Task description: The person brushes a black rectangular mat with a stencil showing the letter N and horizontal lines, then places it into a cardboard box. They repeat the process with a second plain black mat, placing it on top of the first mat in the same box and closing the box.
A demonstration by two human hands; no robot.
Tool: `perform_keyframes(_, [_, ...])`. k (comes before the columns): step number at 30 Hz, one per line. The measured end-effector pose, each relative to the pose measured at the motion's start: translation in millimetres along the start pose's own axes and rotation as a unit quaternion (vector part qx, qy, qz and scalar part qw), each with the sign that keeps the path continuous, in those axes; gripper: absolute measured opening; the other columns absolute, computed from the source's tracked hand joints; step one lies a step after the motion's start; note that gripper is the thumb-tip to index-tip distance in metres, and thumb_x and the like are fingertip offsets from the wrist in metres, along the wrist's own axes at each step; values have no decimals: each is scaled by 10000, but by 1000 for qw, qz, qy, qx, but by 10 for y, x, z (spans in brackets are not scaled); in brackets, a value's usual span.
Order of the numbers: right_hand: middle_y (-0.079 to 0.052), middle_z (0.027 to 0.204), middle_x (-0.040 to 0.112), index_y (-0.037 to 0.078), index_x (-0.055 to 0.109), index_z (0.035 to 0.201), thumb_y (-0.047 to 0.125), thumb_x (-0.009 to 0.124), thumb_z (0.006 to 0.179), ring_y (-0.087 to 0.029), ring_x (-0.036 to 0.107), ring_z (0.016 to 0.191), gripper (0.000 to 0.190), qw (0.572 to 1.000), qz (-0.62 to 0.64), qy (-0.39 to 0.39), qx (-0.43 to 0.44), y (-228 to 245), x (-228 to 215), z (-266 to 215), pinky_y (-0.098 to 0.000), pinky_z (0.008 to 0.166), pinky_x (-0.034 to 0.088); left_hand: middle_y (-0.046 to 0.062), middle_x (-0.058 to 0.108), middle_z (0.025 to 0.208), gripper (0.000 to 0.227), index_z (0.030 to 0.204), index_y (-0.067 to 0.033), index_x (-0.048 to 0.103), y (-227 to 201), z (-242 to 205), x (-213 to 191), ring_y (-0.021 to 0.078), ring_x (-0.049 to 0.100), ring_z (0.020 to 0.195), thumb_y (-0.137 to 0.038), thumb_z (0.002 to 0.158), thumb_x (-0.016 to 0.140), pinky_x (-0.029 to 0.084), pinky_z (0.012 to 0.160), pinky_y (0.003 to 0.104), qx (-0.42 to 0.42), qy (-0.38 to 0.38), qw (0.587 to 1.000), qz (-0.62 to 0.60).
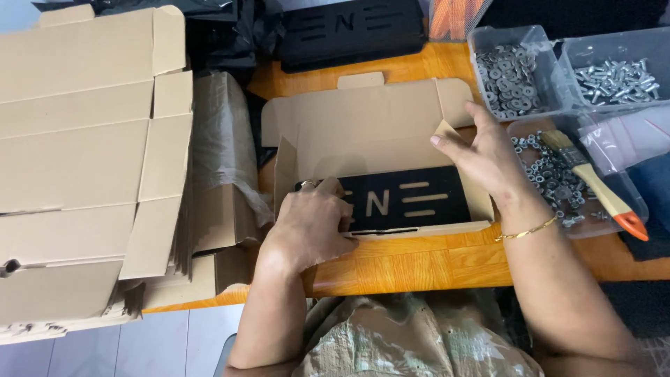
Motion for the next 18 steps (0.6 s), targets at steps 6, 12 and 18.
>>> perform_keyframes(6, [-308, 1330, 594, 21, 534, 1488, 305, 804, 910, -350, 633, 1190, 698, 995, 96, -6, -17, -122, 86, 66, -400, 895, 550, 24, 653, 1145, 222, 752, -243, 785, -2, 25, 0, 379, 659, 1075, -419, 621, 747, 597, 820, 457, -1, -5, 1000, 5])
perform_keyframes(12, [-194, 1410, 558, 24, 617, 1414, 378, 793, 928, -336, 609, 1214, 626, 997, 42, -13, -65, -162, 81, 172, -455, 917, 545, 26, 651, 1117, 212, 750, -246, 777, 4, 31, 0, 368, 652, 1079, -420, 630, 753, 594, 818, 444, 2, -10, 1000, 8])
perform_keyframes(18, [-239, 1319, 596, -41, 656, 1342, 309, 788, 971, -355, 591, 1212, 527, 987, 83, -28, -136, -337, 159, 339, -437, 934, 518, 24, 649, 1127, 244, 767, -263, 781, 22, 69, 63, 362, 648, 1088, -453, 614, 769, 592, 820, 444, 2, -10, 1000, 14])
Point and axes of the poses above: each hand's wrist, its own z-axis towards the middle knuckle, its own x-axis out of the palm, y = z × x, the point moved 3 cm from there along z, towards the middle knuckle
